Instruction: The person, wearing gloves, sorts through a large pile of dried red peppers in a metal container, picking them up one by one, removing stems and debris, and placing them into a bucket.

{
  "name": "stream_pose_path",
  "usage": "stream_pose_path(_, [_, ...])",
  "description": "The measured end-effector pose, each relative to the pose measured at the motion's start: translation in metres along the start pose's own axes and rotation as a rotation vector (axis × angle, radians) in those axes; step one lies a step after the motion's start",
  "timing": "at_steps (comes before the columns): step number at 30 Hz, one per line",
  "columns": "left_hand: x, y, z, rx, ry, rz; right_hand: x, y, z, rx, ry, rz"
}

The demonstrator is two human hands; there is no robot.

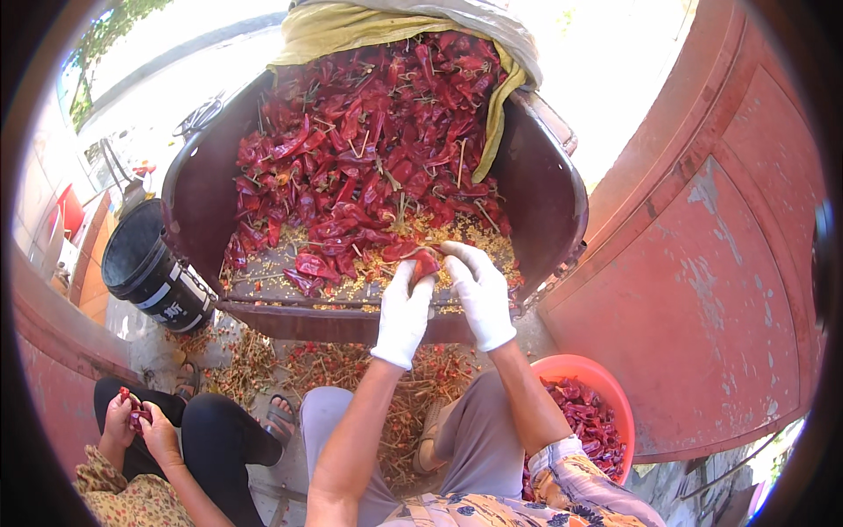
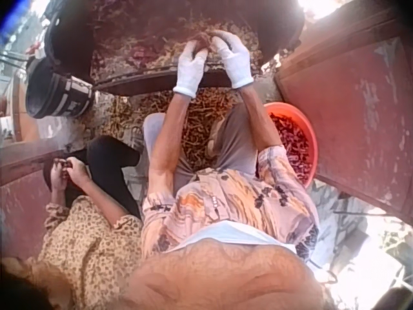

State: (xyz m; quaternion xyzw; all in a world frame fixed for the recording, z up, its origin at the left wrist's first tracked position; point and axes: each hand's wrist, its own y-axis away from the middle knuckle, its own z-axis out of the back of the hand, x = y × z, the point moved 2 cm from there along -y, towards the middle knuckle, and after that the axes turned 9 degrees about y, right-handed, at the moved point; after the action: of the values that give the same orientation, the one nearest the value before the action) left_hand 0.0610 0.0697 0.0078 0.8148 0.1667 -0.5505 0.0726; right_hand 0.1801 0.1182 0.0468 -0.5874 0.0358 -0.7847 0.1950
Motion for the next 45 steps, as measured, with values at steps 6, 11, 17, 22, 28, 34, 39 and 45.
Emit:
stream_pose_path(6, [0.004, 0.002, -0.001, -0.007, -0.273, -0.168, -0.005, -0.014, -0.002, 0.223, -0.091, -0.070])
stream_pose_path(11, [0.006, 0.004, 0.004, -0.054, -0.469, -0.296, -0.011, -0.005, -0.001, 0.233, -0.039, -0.071])
stream_pose_path(17, [0.015, 0.002, 0.000, -0.035, -0.410, -0.131, -0.015, 0.001, -0.008, -0.028, 0.151, 0.396])
stream_pose_path(22, [0.014, 0.001, -0.003, 0.133, 0.033, 0.069, -0.021, 0.007, -0.005, 0.139, -0.648, -0.277])
stream_pose_path(28, [0.015, 0.005, -0.005, 0.159, 0.390, 0.235, -0.064, -0.003, -0.007, 0.559, -1.582, -0.542])
stream_pose_path(34, [0.019, 0.004, 0.007, -0.010, 0.327, 0.295, -0.037, 0.007, 0.019, 0.340, -0.793, -0.352])
stream_pose_path(39, [0.011, 0.010, 0.013, -0.165, 0.377, 0.302, 0.000, 0.009, 0.029, 0.411, 0.167, -0.226])
stream_pose_path(45, [0.006, 0.011, 0.009, -0.218, 0.351, 0.266, -0.034, -0.015, -0.007, 0.147, 0.733, 0.198])
